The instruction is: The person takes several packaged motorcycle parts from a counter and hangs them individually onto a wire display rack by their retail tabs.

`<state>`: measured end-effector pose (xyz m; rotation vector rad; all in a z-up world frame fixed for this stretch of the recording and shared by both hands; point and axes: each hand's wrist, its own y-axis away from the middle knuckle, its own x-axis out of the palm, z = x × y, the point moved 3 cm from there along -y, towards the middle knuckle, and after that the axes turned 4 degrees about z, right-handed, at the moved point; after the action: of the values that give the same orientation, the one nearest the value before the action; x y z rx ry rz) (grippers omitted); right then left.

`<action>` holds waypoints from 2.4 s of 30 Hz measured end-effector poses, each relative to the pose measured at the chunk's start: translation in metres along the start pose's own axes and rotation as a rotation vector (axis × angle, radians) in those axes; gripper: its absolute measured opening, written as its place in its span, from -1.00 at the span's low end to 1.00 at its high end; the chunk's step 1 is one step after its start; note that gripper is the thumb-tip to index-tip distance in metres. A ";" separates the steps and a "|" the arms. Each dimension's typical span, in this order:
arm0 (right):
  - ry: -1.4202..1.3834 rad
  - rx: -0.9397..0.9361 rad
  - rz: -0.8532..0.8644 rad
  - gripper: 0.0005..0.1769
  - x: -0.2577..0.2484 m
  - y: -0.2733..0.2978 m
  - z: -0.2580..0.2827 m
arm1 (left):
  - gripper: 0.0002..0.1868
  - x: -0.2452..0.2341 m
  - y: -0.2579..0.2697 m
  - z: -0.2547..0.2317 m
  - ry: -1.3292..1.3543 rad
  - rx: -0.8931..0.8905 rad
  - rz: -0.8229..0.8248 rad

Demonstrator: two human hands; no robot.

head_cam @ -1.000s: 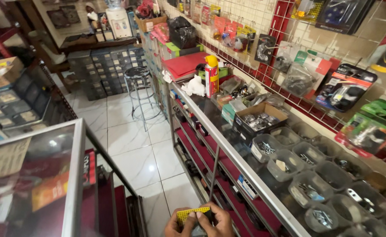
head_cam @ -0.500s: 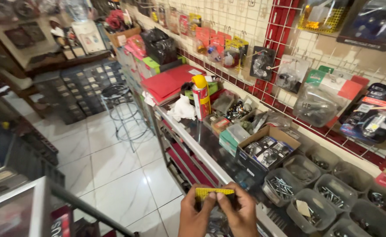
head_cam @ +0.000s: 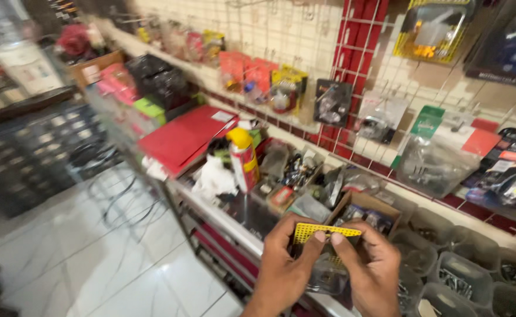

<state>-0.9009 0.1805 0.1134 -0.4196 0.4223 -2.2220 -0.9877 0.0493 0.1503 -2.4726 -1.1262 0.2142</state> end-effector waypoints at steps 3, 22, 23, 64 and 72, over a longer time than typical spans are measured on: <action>0.088 -0.079 -0.066 -0.90 0.021 -0.030 0.023 | -0.88 -0.025 -0.049 -0.028 -0.128 0.213 0.091; 0.121 -0.546 0.001 -0.94 0.091 -0.340 0.185 | -0.72 -0.029 -0.418 -0.120 0.198 0.661 0.195; 0.102 -0.541 -0.005 -0.94 0.089 -0.343 0.185 | -0.74 -0.029 -0.424 -0.122 0.201 0.680 0.199; 0.969 -0.397 -0.369 -0.05 0.058 -0.359 0.076 | -0.60 0.022 -0.466 -0.054 -0.374 0.287 -0.051; 0.786 -0.457 -0.290 -0.13 0.052 -0.362 0.076 | -0.63 0.018 -0.458 -0.064 -0.431 0.255 -0.071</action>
<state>-1.1409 0.3488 0.3455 0.2090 1.3699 -2.5030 -1.2699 0.3125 0.4049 -2.2099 -1.2583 0.8464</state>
